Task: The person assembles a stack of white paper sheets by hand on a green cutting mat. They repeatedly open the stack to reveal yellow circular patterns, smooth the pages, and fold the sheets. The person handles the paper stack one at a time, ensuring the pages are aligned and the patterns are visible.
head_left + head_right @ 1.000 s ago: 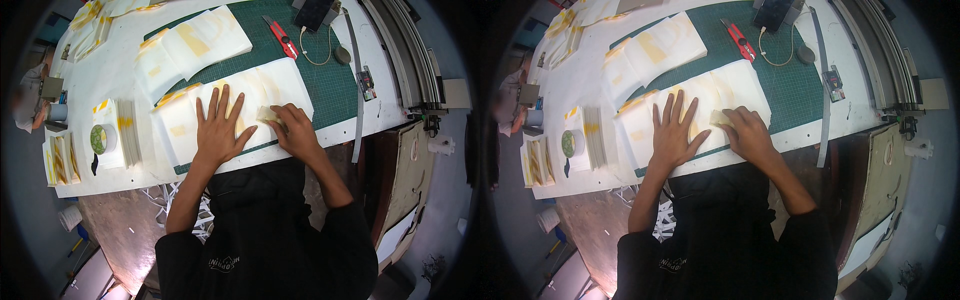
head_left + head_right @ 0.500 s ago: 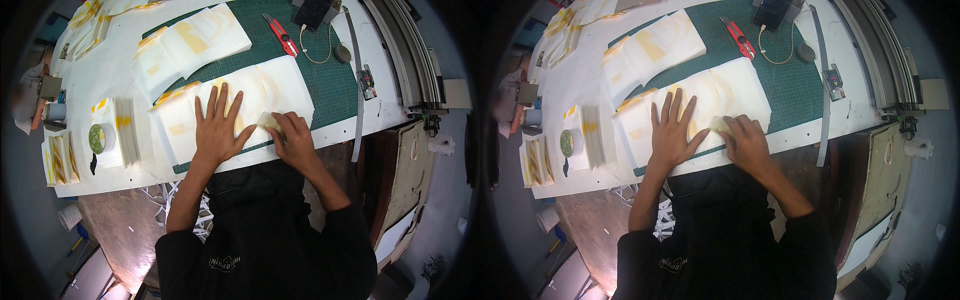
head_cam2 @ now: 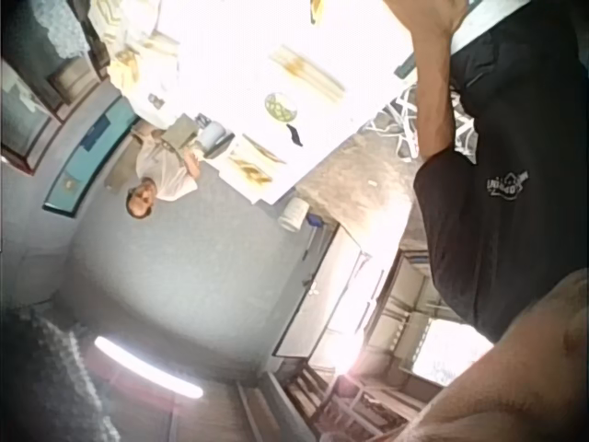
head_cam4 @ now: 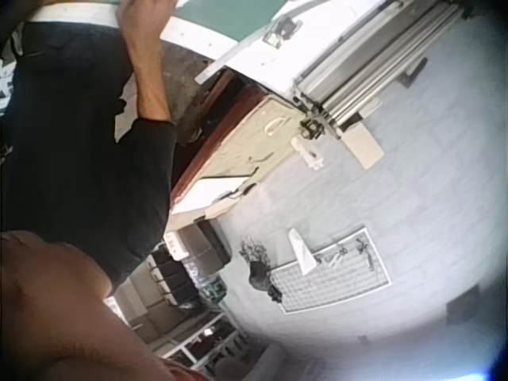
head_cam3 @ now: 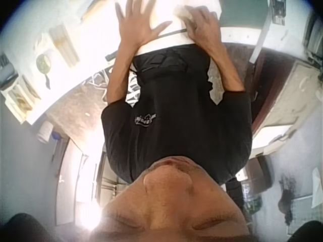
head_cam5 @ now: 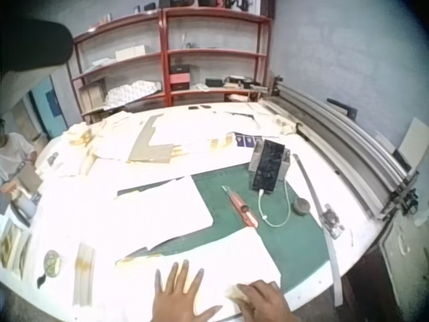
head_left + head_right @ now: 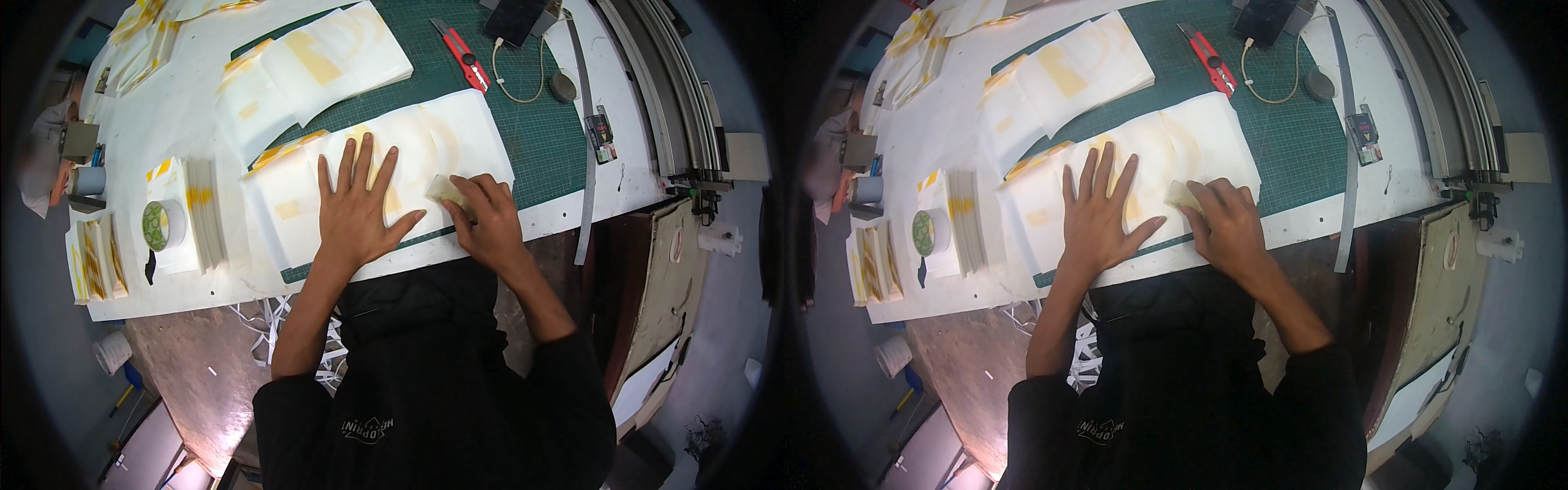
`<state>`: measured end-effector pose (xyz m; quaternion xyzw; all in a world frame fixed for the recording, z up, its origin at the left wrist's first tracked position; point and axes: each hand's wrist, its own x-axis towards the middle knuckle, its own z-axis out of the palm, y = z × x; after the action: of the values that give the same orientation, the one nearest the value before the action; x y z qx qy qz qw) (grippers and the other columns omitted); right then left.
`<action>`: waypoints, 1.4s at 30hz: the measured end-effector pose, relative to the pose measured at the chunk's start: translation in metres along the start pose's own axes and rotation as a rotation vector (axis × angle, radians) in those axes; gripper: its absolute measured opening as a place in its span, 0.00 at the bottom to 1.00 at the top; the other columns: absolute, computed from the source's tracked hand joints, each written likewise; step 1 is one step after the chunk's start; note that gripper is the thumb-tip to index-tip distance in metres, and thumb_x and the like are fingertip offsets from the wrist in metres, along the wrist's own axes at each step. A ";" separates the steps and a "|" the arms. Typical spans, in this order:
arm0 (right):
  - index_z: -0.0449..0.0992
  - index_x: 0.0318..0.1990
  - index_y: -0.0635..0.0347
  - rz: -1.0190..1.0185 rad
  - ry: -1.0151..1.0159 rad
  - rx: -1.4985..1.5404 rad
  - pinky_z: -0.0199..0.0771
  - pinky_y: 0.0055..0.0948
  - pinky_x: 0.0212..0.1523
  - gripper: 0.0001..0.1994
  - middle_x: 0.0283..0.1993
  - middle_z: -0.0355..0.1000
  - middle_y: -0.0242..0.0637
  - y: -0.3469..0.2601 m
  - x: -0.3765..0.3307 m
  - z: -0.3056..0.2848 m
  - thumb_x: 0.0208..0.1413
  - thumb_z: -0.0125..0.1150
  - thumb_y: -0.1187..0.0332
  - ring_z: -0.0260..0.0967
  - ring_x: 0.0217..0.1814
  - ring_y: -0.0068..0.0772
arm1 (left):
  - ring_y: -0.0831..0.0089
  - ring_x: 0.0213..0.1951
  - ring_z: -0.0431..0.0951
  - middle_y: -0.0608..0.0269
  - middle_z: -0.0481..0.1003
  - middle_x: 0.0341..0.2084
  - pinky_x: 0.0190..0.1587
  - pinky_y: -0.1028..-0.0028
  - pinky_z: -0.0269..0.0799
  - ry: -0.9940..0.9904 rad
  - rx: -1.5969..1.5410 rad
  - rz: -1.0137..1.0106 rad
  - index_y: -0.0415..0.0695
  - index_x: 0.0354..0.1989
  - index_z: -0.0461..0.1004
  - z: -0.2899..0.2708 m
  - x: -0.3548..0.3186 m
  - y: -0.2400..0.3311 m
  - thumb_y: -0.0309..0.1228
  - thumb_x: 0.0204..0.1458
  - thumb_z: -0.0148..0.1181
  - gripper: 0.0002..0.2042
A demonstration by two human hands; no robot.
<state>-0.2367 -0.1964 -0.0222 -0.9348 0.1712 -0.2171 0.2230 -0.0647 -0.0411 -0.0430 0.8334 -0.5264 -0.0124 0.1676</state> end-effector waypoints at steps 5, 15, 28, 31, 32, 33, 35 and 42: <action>0.80 0.53 0.61 -0.005 0.008 0.028 0.67 0.36 0.39 0.20 0.42 0.74 0.38 -0.002 0.002 0.002 0.51 0.74 0.75 0.69 0.36 0.39 | 0.46 0.78 0.49 0.44 0.55 0.76 0.75 0.35 0.33 -0.004 -0.009 -0.003 0.51 0.74 0.65 -0.001 0.000 0.000 0.67 0.52 0.58 0.45; 0.80 0.52 0.64 -0.125 0.015 -0.027 0.65 0.37 0.40 0.19 0.40 0.75 0.40 0.011 0.044 0.031 0.52 0.72 0.75 0.71 0.36 0.41 | 0.45 0.78 0.48 0.43 0.54 0.76 0.74 0.34 0.33 -0.020 -0.028 -0.012 0.51 0.74 0.64 -0.001 0.001 0.000 0.66 0.52 0.59 0.45; 0.82 0.49 0.63 0.012 0.093 0.162 0.75 0.41 0.46 0.16 0.42 0.77 0.44 0.057 0.139 0.030 0.52 0.73 0.73 0.77 0.40 0.47 | 0.45 0.77 0.50 0.43 0.56 0.75 0.74 0.34 0.34 -0.009 -0.028 -0.010 0.50 0.74 0.65 -0.003 0.000 0.000 0.65 0.53 0.60 0.44; 0.82 0.51 0.63 -0.080 0.037 0.096 0.75 0.39 0.42 0.17 0.37 0.76 0.42 0.038 0.115 0.022 0.52 0.73 0.74 0.75 0.33 0.45 | 0.45 0.77 0.50 0.43 0.56 0.75 0.74 0.34 0.34 -0.008 -0.031 -0.014 0.50 0.74 0.64 -0.003 0.000 0.000 0.65 0.53 0.59 0.44; 0.81 0.52 0.63 -0.111 0.008 0.065 0.75 0.40 0.42 0.18 0.37 0.76 0.42 0.037 0.107 0.030 0.52 0.73 0.74 0.75 0.33 0.46 | 0.45 0.77 0.50 0.43 0.56 0.75 0.74 0.34 0.34 -0.005 -0.035 -0.008 0.50 0.74 0.64 -0.003 0.001 0.001 0.65 0.53 0.59 0.44; 0.81 0.52 0.63 -0.139 -0.021 0.036 0.75 0.40 0.42 0.18 0.37 0.75 0.42 0.037 0.101 0.035 0.52 0.73 0.74 0.74 0.32 0.47 | 0.45 0.77 0.50 0.42 0.56 0.75 0.74 0.34 0.34 -0.001 -0.029 -0.005 0.50 0.74 0.64 -0.003 0.001 0.001 0.65 0.53 0.59 0.44; 0.80 0.51 0.63 -0.101 0.016 -0.007 0.74 0.40 0.44 0.16 0.38 0.77 0.43 0.048 0.113 0.037 0.53 0.72 0.75 0.76 0.39 0.48 | 0.45 0.77 0.50 0.42 0.56 0.75 0.74 0.34 0.34 0.008 -0.019 0.004 0.50 0.74 0.64 -0.003 0.000 0.001 0.65 0.53 0.59 0.44; 0.81 0.35 0.55 -0.475 -0.132 -0.031 0.68 0.41 0.56 0.11 0.37 0.79 0.31 0.044 0.111 0.023 0.42 0.68 0.79 0.74 0.45 0.34 | 0.45 0.78 0.47 0.44 0.52 0.76 0.74 0.34 0.35 -0.034 -0.005 -0.011 0.51 0.76 0.60 -0.003 0.000 0.000 0.64 0.53 0.61 0.46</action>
<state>-0.1417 -0.2716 -0.0258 -0.9643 -0.0648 -0.1992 0.1619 -0.0643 -0.0401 -0.0405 0.8355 -0.5247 -0.0290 0.1605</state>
